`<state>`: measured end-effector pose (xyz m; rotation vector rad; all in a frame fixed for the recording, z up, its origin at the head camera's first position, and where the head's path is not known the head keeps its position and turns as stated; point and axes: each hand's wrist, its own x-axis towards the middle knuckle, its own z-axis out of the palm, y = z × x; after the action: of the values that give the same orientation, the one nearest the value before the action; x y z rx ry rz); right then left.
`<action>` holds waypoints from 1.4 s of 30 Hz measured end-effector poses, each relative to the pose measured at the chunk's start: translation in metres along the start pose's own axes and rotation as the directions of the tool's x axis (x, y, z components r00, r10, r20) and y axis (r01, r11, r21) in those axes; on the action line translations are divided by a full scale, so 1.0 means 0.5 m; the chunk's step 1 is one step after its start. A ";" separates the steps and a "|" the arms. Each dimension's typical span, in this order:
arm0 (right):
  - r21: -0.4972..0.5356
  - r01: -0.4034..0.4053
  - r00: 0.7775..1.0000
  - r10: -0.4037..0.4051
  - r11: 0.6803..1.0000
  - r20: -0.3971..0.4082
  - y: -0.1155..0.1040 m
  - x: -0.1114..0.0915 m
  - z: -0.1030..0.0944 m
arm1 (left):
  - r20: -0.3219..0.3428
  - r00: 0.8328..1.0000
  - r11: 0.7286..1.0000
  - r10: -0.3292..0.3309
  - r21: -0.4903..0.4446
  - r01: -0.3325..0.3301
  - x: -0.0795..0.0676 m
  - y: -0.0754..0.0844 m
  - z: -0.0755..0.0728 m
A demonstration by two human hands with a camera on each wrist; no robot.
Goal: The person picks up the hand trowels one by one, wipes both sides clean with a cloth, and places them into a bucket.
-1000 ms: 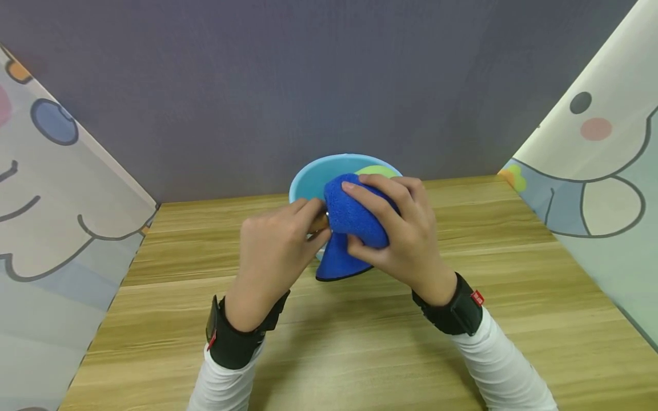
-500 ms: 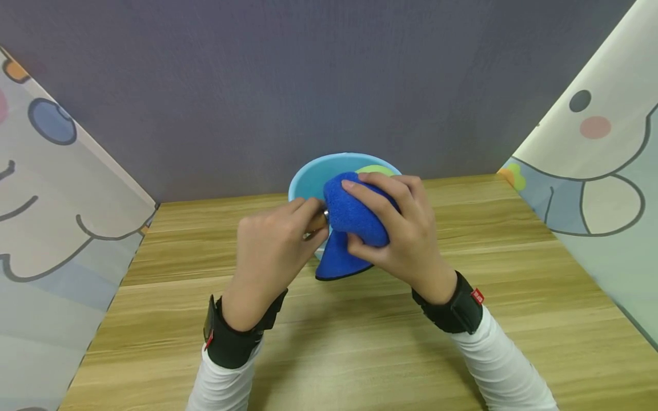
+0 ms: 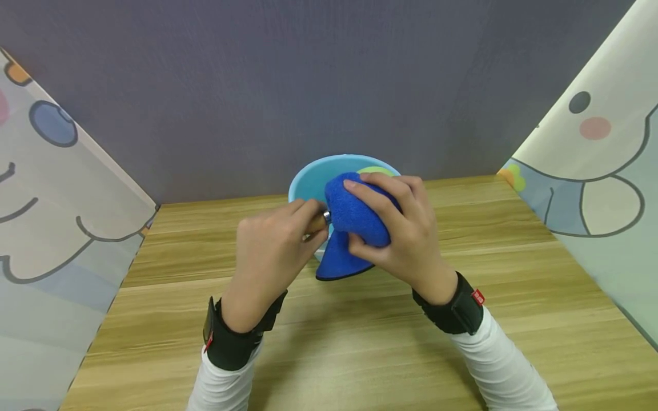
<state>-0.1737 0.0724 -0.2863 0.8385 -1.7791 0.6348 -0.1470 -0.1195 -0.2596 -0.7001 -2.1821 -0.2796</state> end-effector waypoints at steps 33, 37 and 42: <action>0.016 -0.029 1.000 0.029 0.999 0.013 0.006 0.003 -0.007 | -0.016 1.000 1.000 0.005 -0.009 -0.006 -0.001 -0.002 -0.003; 0.019 -0.037 0.999 0.036 0.999 0.013 0.007 0.002 -0.007 | -0.023 1.000 1.000 0.005 -0.015 -0.006 -0.001 -0.003 -0.004; 0.020 -0.037 0.999 0.037 0.999 0.001 0.007 0.003 -0.009 | -0.032 0.999 1.000 0.008 -0.022 -0.009 0.000 -0.002 -0.003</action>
<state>-0.1744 0.0774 -0.2836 0.8208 -1.7955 0.6773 -0.1467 -0.1211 -0.2587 -0.7124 -2.1482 -0.3085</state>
